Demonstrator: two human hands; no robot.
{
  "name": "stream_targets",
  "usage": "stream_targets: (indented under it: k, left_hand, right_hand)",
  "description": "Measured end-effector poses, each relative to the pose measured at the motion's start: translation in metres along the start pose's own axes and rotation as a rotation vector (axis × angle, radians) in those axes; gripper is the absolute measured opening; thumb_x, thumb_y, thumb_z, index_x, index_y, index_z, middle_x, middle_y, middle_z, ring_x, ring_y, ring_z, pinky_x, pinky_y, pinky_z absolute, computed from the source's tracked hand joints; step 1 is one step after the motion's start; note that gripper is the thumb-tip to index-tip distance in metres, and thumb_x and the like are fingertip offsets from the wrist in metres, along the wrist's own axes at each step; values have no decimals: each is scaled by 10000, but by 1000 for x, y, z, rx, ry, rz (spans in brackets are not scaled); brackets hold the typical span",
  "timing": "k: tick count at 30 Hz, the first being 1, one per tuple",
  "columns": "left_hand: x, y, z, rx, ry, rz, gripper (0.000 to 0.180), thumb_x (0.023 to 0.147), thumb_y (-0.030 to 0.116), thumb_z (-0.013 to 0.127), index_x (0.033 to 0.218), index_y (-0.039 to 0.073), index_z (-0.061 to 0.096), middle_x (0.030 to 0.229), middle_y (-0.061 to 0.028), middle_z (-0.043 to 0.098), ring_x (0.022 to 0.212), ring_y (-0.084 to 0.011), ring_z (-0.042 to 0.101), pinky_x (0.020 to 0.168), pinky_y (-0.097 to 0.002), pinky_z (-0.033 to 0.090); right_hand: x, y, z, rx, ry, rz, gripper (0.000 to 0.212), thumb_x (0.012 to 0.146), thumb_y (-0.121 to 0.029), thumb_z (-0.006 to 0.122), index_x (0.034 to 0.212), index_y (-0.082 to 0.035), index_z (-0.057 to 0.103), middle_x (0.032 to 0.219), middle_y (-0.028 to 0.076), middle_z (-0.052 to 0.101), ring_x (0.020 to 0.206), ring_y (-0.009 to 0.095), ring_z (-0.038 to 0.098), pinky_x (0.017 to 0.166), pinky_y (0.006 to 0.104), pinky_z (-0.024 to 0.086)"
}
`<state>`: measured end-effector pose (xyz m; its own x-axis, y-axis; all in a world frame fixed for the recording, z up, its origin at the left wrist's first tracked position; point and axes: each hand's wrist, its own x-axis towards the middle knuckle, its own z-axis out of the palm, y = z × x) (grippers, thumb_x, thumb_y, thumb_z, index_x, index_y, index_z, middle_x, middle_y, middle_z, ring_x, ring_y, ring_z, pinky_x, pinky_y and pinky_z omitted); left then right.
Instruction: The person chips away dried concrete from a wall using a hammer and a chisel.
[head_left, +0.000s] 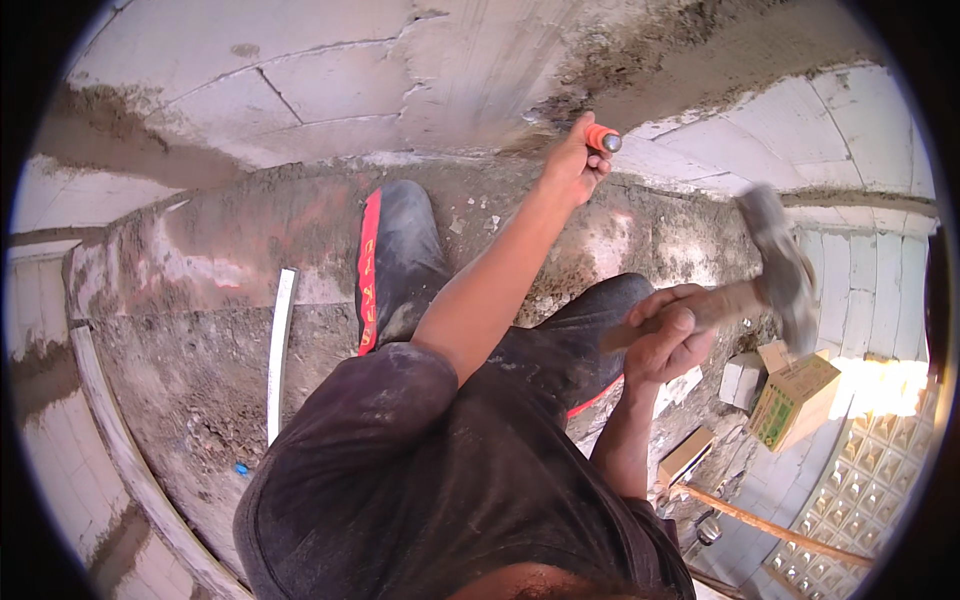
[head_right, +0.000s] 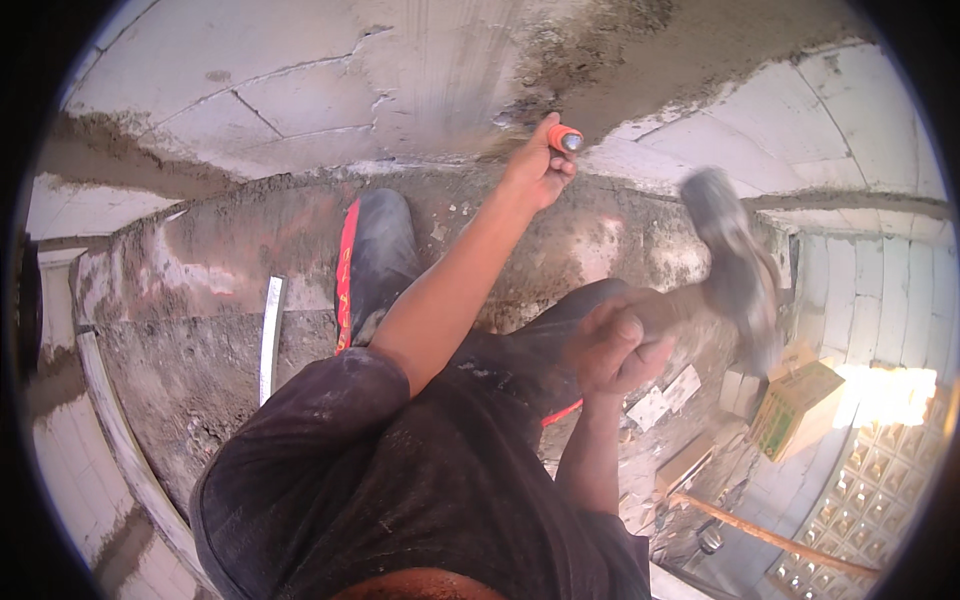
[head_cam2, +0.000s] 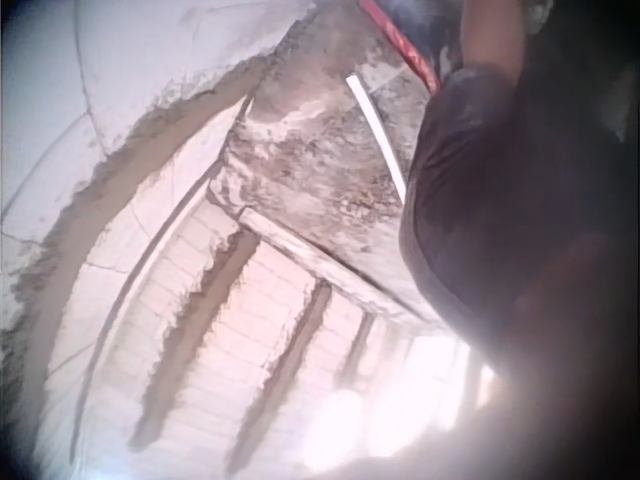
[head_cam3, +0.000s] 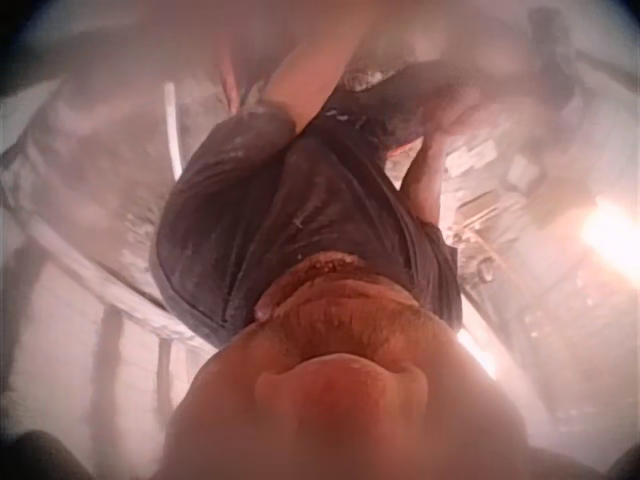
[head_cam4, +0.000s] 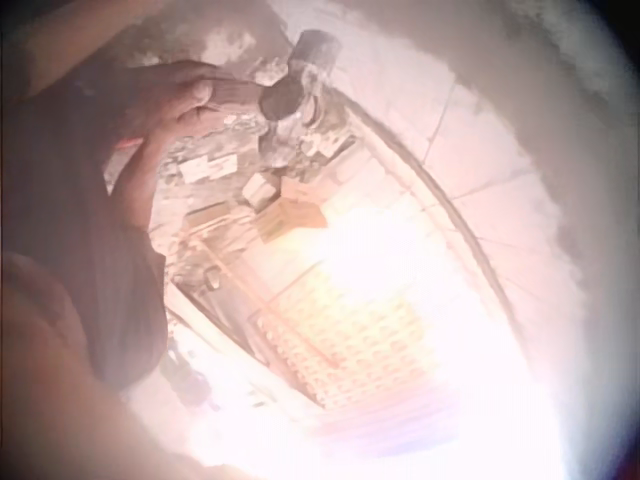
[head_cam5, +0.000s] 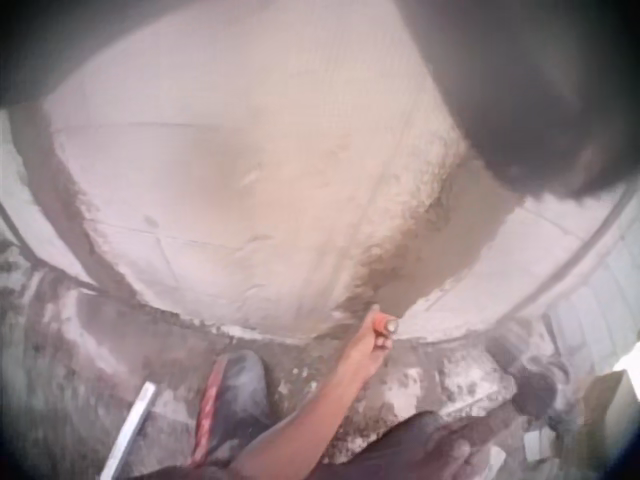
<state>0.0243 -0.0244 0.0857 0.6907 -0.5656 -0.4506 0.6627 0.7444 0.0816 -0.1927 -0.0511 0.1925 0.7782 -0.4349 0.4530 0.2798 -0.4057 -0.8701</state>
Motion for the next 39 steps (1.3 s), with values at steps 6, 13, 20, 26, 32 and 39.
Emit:
stream_targets:
  k: [6,13,20,26,32,39]
  left_hand:
    - [-1,1,-5,6,2,-6,302,956,362,641,806,117,547,653,11,508,491,-73,371,441,-224,337]
    - [6,-2,-3,83,59,20,339,947,390,641,782,114,533,588,2,466,474,-81,367,430,-236,310]
    - [18,-15,-7,136,98,26,347,937,414,648,780,128,529,609,9,472,504,-86,409,421,-237,298]
    - [15,-20,-4,202,165,43,336,929,422,657,816,131,534,636,15,471,510,-82,391,419,-237,304]
    - [34,-30,-15,147,82,42,331,925,424,658,841,128,538,642,4,496,487,-87,371,409,-238,296]
    - [28,-34,-12,345,206,125,368,920,460,641,885,98,582,690,-12,505,493,-93,381,392,-243,280]
  right_hand:
    - [20,62,9,-642,-69,-269,281,990,-243,532,1003,36,557,661,84,569,561,145,540,533,305,462]
    - [24,20,7,-127,-28,-137,263,1022,-234,467,871,-22,508,599,22,510,466,98,482,420,242,412]
    - [27,49,14,-769,-42,-144,228,1016,-195,476,871,-26,523,604,16,509,458,92,461,411,241,405]
    - [29,4,9,-97,58,21,337,1025,-239,462,750,-49,510,558,-3,504,452,93,504,396,252,416]
    - [12,70,9,-388,-34,434,310,1019,-252,474,777,-63,516,549,-4,490,442,87,468,393,261,413]
    - [28,8,-17,67,213,166,323,1035,-235,429,775,-53,492,541,10,468,434,98,446,367,261,369]
